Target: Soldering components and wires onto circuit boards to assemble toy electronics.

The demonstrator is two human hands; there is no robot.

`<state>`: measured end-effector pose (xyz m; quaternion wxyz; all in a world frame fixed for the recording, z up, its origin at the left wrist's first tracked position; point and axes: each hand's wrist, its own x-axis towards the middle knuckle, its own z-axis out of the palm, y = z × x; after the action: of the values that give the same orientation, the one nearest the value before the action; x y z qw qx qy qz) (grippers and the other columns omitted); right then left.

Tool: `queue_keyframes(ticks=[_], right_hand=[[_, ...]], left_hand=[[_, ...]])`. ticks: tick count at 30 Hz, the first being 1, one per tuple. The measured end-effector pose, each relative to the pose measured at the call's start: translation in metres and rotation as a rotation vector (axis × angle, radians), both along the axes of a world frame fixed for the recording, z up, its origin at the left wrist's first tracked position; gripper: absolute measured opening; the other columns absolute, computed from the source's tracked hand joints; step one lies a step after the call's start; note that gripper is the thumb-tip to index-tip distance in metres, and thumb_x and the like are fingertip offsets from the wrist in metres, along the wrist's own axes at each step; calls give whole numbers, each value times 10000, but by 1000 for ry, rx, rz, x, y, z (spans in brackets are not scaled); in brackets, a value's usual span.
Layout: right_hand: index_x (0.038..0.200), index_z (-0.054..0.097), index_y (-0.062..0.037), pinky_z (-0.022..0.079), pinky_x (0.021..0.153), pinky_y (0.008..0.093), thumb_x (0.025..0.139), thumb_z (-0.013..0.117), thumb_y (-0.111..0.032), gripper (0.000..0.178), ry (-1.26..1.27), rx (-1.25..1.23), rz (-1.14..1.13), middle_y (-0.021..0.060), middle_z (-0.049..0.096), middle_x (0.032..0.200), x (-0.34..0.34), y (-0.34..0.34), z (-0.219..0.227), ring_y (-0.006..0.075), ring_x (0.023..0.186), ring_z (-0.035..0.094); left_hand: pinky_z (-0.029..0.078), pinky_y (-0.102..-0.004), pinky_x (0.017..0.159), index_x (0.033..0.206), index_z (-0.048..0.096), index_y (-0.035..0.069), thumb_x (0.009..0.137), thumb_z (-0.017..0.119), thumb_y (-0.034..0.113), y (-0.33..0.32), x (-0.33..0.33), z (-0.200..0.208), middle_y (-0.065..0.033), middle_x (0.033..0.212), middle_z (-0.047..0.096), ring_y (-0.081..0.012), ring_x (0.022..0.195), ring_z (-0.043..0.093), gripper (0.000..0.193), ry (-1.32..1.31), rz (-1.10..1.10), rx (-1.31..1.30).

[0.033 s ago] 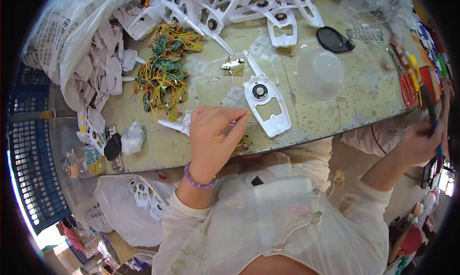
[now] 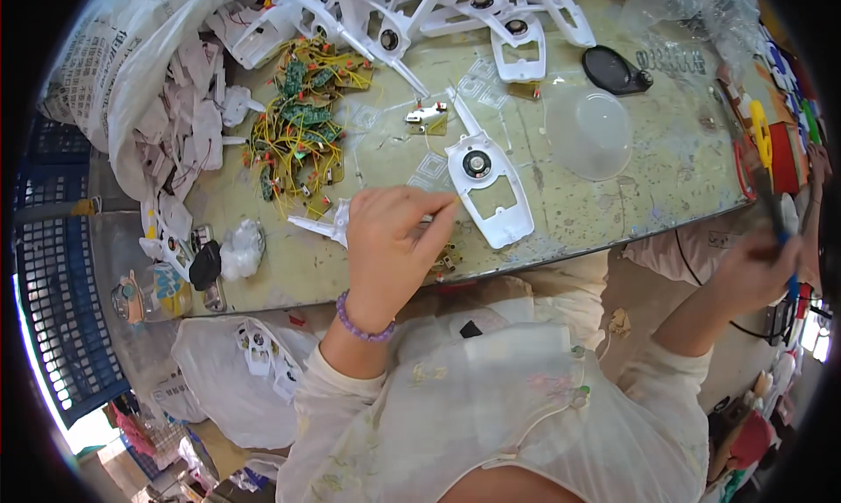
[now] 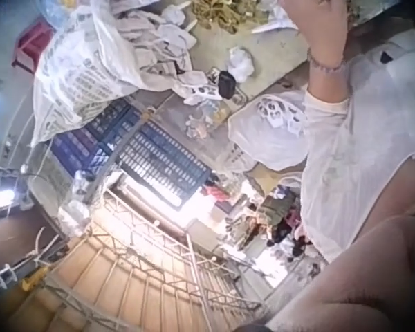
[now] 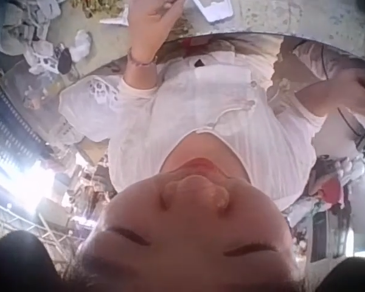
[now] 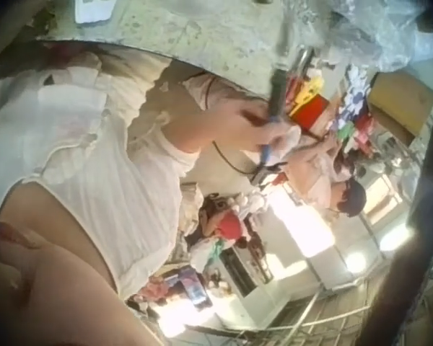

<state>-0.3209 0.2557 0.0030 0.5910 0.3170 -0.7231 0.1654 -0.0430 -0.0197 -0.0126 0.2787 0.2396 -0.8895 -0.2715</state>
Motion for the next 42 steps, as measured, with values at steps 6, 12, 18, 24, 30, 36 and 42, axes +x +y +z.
queue_keyframes(ticks=[6,12,18,24,30,36,42], right_hand=[[965,482,18,381,497,309,891,566,-136,190,-748,-256,1017,115,528,730,98,-51,-60,181,567,485],[921,500,3,363,448,308,853,590,-122,168,-865,-319,1291,76,495,578,111,-80,-65,175,457,434],[912,517,-7,383,461,317,849,604,-136,168,-872,-343,1293,71,519,603,111,-83,-70,185,478,457],[921,461,-14,373,453,325,881,541,-184,192,-889,-35,1268,100,479,605,107,-83,-57,193,482,434],[913,470,-16,375,450,325,888,548,-196,198,-893,-40,1249,94,480,600,108,-86,-57,189,481,434],[921,478,-12,383,456,325,889,551,-192,197,-871,-33,1282,97,487,607,109,-90,-57,193,486,442],[899,532,-16,418,477,342,821,626,-139,173,-926,-72,1298,90,560,661,108,-87,-60,231,520,501]], left_hand=[[398,-376,720,742,676,82,737,707,118,-11,-20,-9,-39,757,623,-244,722,571,47,-150,-1,27],[442,-375,803,731,661,55,716,700,91,-9,-30,-11,-67,917,668,-259,885,614,55,-59,13,-103],[410,-388,873,736,660,66,712,694,87,-11,-35,-20,-60,940,683,-236,937,626,46,-47,-47,-193],[399,-358,803,749,665,69,722,695,88,-9,-33,-18,-27,878,681,-196,813,620,44,-101,-37,-179],[404,-340,776,754,669,70,717,701,91,-10,-35,-18,-22,886,688,-206,773,613,53,-101,-22,-160],[402,-338,764,747,666,69,711,700,85,-9,-35,-19,-21,884,686,-202,772,612,52,-95,-14,-159],[388,-351,758,735,660,67,711,691,83,-9,-34,-20,-24,871,674,-194,795,614,42,-82,-14,-170]])
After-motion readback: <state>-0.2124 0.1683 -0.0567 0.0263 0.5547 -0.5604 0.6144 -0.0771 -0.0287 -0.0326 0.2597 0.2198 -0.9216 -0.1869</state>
